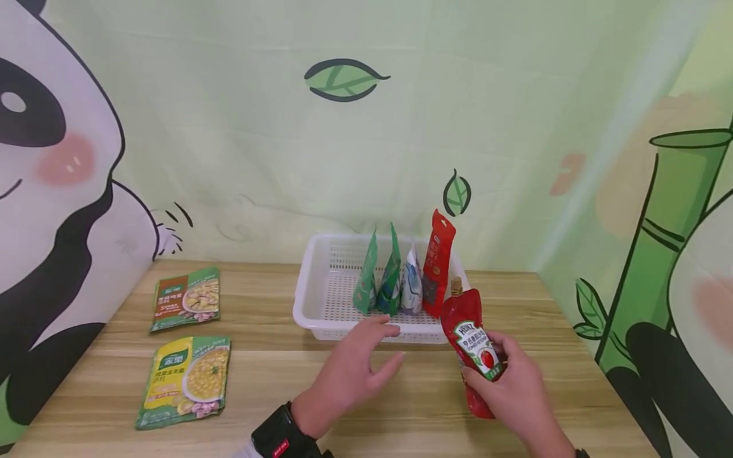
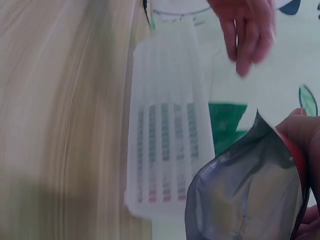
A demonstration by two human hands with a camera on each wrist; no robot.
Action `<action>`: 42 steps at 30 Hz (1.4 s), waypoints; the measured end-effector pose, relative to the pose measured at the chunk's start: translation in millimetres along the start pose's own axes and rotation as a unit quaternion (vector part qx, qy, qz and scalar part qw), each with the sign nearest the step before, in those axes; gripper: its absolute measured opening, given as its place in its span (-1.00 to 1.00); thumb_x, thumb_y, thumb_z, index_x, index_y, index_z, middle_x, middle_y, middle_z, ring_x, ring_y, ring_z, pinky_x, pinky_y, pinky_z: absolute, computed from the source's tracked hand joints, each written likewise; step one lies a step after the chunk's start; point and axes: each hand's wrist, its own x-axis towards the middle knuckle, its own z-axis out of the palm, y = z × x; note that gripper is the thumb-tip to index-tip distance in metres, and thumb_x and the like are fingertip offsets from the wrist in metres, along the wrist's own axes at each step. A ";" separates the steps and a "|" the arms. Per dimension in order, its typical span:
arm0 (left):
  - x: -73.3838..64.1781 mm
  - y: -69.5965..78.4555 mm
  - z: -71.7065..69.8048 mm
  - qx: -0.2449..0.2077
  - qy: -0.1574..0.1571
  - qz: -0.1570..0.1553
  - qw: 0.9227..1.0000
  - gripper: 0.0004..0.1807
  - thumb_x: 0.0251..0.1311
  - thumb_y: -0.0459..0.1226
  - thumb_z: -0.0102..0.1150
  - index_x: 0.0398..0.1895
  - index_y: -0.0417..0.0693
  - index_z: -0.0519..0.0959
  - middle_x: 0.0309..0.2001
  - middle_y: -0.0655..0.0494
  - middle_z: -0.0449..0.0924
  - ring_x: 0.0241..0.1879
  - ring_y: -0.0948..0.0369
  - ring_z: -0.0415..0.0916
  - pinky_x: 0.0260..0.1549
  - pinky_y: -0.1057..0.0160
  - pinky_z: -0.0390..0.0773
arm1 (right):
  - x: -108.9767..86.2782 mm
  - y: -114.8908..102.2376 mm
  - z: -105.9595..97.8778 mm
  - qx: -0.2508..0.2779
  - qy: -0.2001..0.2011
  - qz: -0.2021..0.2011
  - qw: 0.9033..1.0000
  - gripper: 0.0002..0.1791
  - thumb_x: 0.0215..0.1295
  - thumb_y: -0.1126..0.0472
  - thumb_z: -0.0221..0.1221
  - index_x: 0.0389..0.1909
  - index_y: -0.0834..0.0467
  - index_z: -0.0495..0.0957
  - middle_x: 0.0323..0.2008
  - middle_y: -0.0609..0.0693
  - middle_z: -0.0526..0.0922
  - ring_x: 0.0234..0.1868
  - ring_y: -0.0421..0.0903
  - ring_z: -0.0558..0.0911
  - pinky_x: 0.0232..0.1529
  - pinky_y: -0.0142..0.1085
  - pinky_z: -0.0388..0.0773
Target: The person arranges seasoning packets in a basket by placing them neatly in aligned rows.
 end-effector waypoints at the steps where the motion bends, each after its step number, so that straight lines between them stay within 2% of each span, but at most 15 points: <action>1: -1.2 4.0 3.3 -0.013 -0.001 -0.005 1.000 -0.62 0.32 -0.13 0.33 0.09 -0.14 0.62 0.13 -0.05 0.69 0.27 0.05 0.56 0.24 0.01 0.56 | -0.8 -4.1 2.6 0.005 0.002 -0.003 1.000 -0.16 0.14 0.00 0.48 0.37 0.18 0.32 0.14 0.16 0.59 0.08 0.05 0.60 0.04 -0.04 0.66; 4: -2.7 13.7 13.0 -0.061 -0.009 -0.047 0.997 -0.62 0.37 -0.07 0.27 0.11 -0.11 0.62 0.10 0.01 0.71 0.18 0.11 0.62 0.19 0.05 0.59 | -3.3 -15.5 9.2 0.020 0.012 -0.014 1.000 -0.19 0.14 0.02 0.49 0.35 0.17 0.35 0.13 0.15 0.60 0.06 0.03 0.60 0.05 -0.08 0.65; 7: -0.3 20.8 20.9 -0.121 -0.024 -0.112 0.986 -0.53 0.39 0.04 0.22 0.16 -0.08 0.61 0.10 0.06 0.72 0.16 0.15 0.64 0.18 0.06 0.60 | -5.4 -24.8 15.1 0.037 0.024 -0.033 0.998 -0.21 0.14 0.03 0.49 0.32 0.18 0.38 0.10 0.14 0.62 0.03 0.01 0.61 0.01 -0.16 0.65; 9: 2.8 24.8 25.5 -0.161 -0.032 -0.156 0.974 -0.46 0.37 0.12 0.21 0.19 -0.04 0.60 0.13 0.07 0.71 0.18 0.16 0.63 0.20 0.05 0.59 | -6.4 -29.8 18.8 0.048 0.030 -0.047 0.997 -0.24 0.13 0.05 0.50 0.30 0.18 0.39 0.08 0.13 0.63 0.01 -0.01 0.61 -0.05 -0.25 0.65; 12: 8.4 30.6 31.7 -0.219 -0.033 -0.201 0.954 -0.41 0.31 0.18 0.25 0.21 -0.01 0.60 0.14 0.09 0.71 0.20 0.13 0.63 0.22 0.01 0.58 | -7.8 -35.2 24.9 0.056 0.039 -0.066 0.995 -0.27 0.12 0.10 0.50 0.26 0.18 0.40 0.05 0.11 0.64 -0.03 -0.03 0.62 -0.12 -0.35 0.63; 16: 15.7 36.7 40.5 -0.296 -0.024 -0.235 0.925 -0.48 0.26 0.11 0.34 0.15 0.01 0.63 0.04 0.12 0.75 0.04 0.19 0.70 0.09 0.11 0.66 | -9.9 -39.9 33.6 0.051 0.056 -0.093 0.993 -0.30 0.07 0.15 0.53 0.20 0.18 0.42 0.04 0.10 0.64 -0.05 -0.03 0.62 -0.09 -0.29 0.66; 20: 21.3 40.9 46.9 -0.332 -0.019 -0.266 0.905 -0.52 0.22 0.08 0.40 0.08 0.01 0.64 -0.07 0.16 0.77 -0.15 0.30 0.68 -0.15 0.31 0.68 | -12.1 -43.3 43.0 0.046 0.082 -0.133 0.987 -0.32 0.00 0.21 0.56 0.13 0.19 0.45 0.02 0.08 0.66 -0.04 -0.05 0.63 -0.04 -0.21 0.66; 23: 23.3 43.6 48.8 -0.334 -0.004 -0.278 0.901 -0.54 0.19 0.06 0.43 0.03 0.00 0.65 -0.12 0.16 0.77 -0.20 0.31 0.67 -0.22 0.35 0.65 | -13.3 -45.5 49.7 0.045 0.104 -0.154 0.982 -0.32 -0.05 0.25 0.57 0.10 0.20 0.46 -0.01 0.07 0.65 -0.03 -0.06 0.62 -0.04 -0.19 0.65; 27: 23.9 45.6 48.8 -0.341 0.015 -0.283 0.896 -0.54 0.16 0.01 0.46 0.02 -0.04 0.63 -0.14 0.13 0.75 -0.20 0.30 0.66 -0.21 0.34 0.67 | -14.1 -46.9 57.1 0.032 0.126 -0.170 0.977 -0.28 -0.11 0.26 0.59 0.09 0.18 0.44 -0.01 0.04 0.60 0.00 -0.09 0.58 -0.01 -0.12 0.65; 30: 23.7 45.9 46.7 -0.351 0.017 -0.294 0.889 -0.50 0.14 -0.02 0.49 0.05 -0.06 0.59 -0.12 0.12 0.73 -0.18 0.28 0.66 -0.18 0.29 0.71 | -14.6 -47.5 61.3 0.014 0.145 -0.196 0.970 -0.26 -0.16 0.27 0.61 0.07 0.19 0.44 -0.04 0.03 0.52 0.01 -0.15 0.51 -0.03 -0.16 0.64; 32: 23.6 45.1 45.5 -0.356 0.017 -0.296 0.886 -0.48 0.14 -0.04 0.49 0.08 -0.07 0.57 -0.10 0.11 0.72 -0.16 0.27 0.66 -0.15 0.26 0.72 | -15.2 -48.0 63.4 0.000 0.157 -0.217 0.964 -0.25 -0.19 0.27 0.62 0.06 0.20 0.44 -0.06 0.04 0.48 0.00 -0.17 0.45 -0.06 -0.20 0.61; 34: 23.2 43.9 43.8 -0.356 0.016 -0.294 0.887 -0.48 0.14 -0.07 0.50 0.09 -0.07 0.56 -0.08 0.10 0.72 -0.15 0.26 0.66 -0.13 0.25 0.72 | -16.2 -48.3 64.8 -0.011 0.165 -0.232 0.959 -0.24 -0.20 0.26 0.63 0.05 0.21 0.43 -0.09 0.04 0.45 -0.02 -0.18 0.41 -0.10 -0.22 0.58; 39: 21.9 39.4 39.5 -0.351 0.008 -0.288 0.891 -0.51 0.16 -0.08 0.48 0.09 -0.06 0.57 -0.07 0.10 0.72 -0.15 0.25 0.66 -0.10 0.27 0.70 | -19.9 -49.3 65.6 -0.023 0.152 -0.242 0.958 -0.19 -0.18 0.20 0.65 0.09 0.20 0.39 -0.07 0.02 0.42 0.02 -0.17 0.40 -0.09 -0.19 0.63; 42: 20.9 36.4 35.3 -0.362 -0.001 -0.289 0.887 -0.51 0.18 -0.09 0.47 0.12 -0.04 0.55 -0.04 0.10 0.70 -0.11 0.23 0.66 -0.07 0.22 0.71 | -22.0 -49.7 64.6 -0.017 0.133 -0.242 0.961 -0.15 -0.18 0.17 0.65 0.13 0.19 0.38 -0.03 0.02 0.42 0.07 -0.16 0.41 -0.07 -0.14 0.67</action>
